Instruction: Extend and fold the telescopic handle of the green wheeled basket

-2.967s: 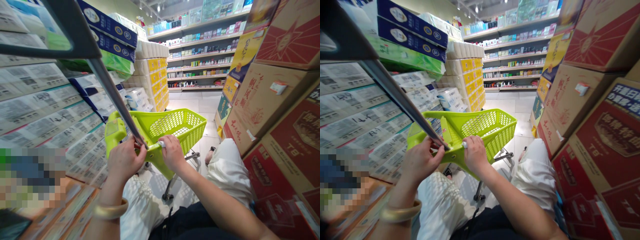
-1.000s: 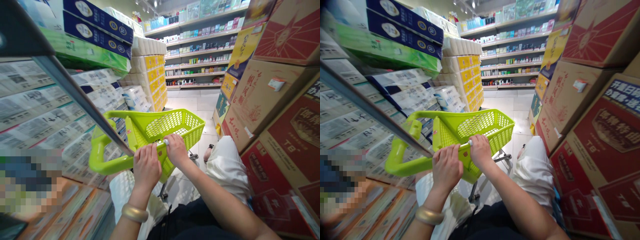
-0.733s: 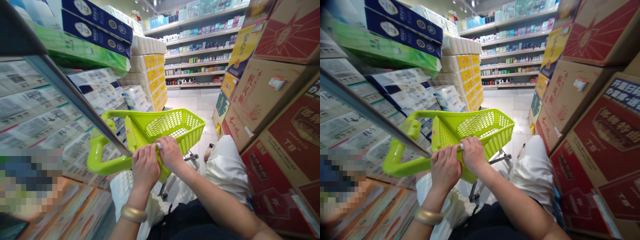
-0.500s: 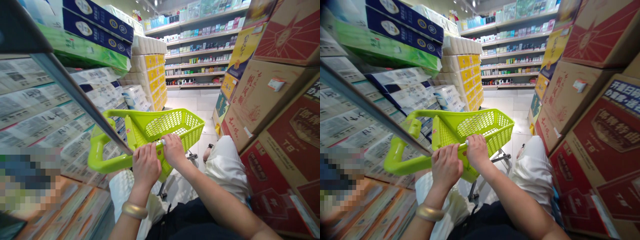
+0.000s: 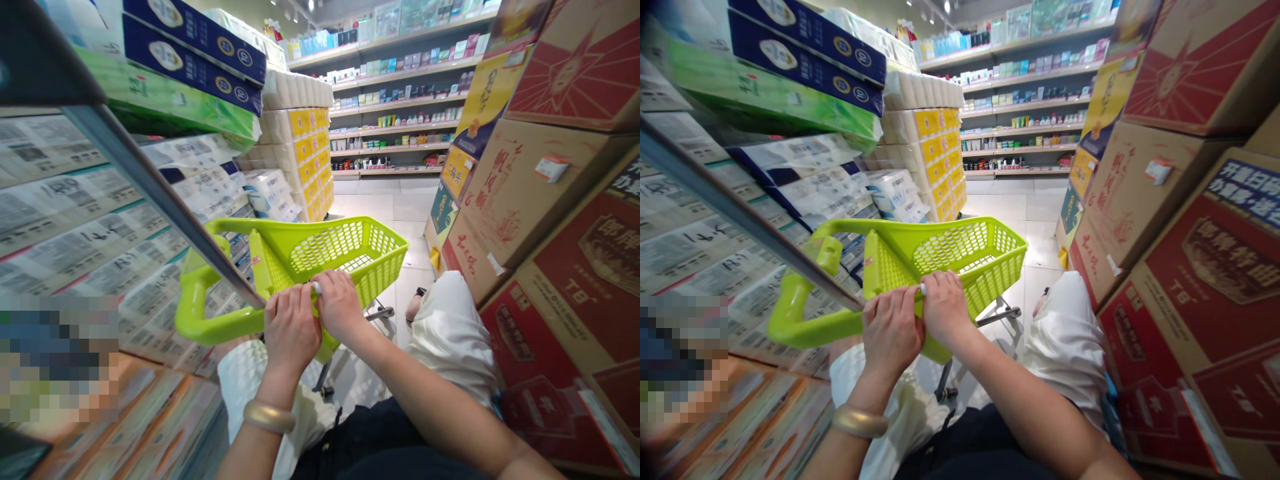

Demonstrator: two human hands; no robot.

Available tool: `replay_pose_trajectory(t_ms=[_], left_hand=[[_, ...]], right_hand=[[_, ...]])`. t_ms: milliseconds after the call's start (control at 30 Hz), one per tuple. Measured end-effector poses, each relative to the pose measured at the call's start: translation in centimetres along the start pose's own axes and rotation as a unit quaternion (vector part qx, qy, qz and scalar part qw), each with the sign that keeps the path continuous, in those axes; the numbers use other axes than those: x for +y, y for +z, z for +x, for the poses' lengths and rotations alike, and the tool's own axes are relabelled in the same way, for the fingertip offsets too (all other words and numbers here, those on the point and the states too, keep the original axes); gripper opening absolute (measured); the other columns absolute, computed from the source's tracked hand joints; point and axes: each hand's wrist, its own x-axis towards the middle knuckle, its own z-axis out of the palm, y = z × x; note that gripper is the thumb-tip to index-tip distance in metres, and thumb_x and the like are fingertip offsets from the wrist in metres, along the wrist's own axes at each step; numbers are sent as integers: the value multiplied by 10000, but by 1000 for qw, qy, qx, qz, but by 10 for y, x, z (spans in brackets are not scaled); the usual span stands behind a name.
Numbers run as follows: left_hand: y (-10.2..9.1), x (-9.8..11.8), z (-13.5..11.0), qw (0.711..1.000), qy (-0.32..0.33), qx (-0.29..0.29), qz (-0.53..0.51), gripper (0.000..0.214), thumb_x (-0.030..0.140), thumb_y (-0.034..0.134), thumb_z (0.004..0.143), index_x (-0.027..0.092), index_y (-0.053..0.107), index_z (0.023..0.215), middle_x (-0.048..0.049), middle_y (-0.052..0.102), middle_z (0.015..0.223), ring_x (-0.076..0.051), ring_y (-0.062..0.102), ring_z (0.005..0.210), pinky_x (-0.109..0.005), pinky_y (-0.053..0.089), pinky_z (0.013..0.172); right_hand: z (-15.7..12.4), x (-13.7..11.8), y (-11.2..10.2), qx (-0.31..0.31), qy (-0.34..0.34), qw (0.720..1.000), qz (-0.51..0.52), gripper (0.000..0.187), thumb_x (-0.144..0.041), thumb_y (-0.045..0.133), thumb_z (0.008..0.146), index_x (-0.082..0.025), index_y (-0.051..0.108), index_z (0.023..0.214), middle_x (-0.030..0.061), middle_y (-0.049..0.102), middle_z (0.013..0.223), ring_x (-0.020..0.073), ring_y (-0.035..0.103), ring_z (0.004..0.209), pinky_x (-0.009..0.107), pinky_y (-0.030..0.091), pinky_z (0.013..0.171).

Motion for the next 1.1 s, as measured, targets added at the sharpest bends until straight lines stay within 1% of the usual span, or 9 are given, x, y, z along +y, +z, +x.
replay_pose_trajectory(t_ms=[133,267,333,500,600,733,800,967,1100], left_hand=[[-1,-1,-1,1000,5,-5,13,435,165,491,784,119,579,1208,-142,664,1127,-294,547,1085,-436,304,994],[-1,0,-1,1000,4,-5,22,449,142,490,767,116,578,1206,-132,667,1119,-287,550,1079,-431,302,996],[-1,1,0,1000,4,-3,22,446,141,491,767,114,578,1204,-134,667,1115,-289,550,1076,-430,301,995],[-2,0,1,1000,9,-2,5,428,183,486,802,117,572,1216,-154,662,1124,-302,545,1084,-447,310,984],[-2,0,0,1000,10,-4,14,446,162,490,780,116,570,1216,-148,663,1129,-299,544,1089,-442,307,989],[-1,0,0,1000,7,-5,22,460,136,496,757,130,573,1211,-133,664,1129,-293,547,1082,-435,305,989],[0,0,0,1000,6,-3,22,454,140,496,760,127,575,1207,-134,664,1124,-293,547,1079,-435,305,988],[-1,-1,0,1000,14,-5,20,435,189,500,792,100,573,1211,-148,661,1126,-296,541,1082,-439,308,987],[-2,-1,0,1000,9,-12,12,461,145,503,762,108,574,1216,-144,659,1136,-295,539,1096,-440,312,992]], right_hand=[[0,2,0,-2,-13,1000,8,230,-100,455,887,-202,612,1019,68,632,1006,219,520,984,376,354,1015],[1,16,-5,0,14,1000,-21,216,-89,466,868,-185,620,985,76,626,969,229,519,965,375,375,980],[1,14,-5,4,21,999,-28,207,-88,483,858,-180,623,980,79,627,969,234,516,960,376,380,969],[-2,-3,0,9,-11,1000,2,231,-97,461,884,-204,616,1017,65,636,1012,221,519,984,370,365,1000],[-1,3,-1,4,-15,1000,9,224,-107,472,878,-202,614,1023,65,635,1013,219,522,985,377,355,1019],[1,17,-4,11,25,1000,-12,225,-93,460,866,-197,619,986,78,628,978,231,519,975,391,371,994],[1,14,-3,11,27,999,-13,229,-86,458,861,-195,621,980,82,627,979,233,516,974,394,375,986],[-1,-1,1,5,-12,1000,12,252,-87,442,882,-200,618,1023,69,635,1014,216,519,992,379,355,1020],[0,9,-2,0,-3,1000,6,239,-96,471,861,-201,616,1018,72,630,1000,226,520,990,389,361,1009]])
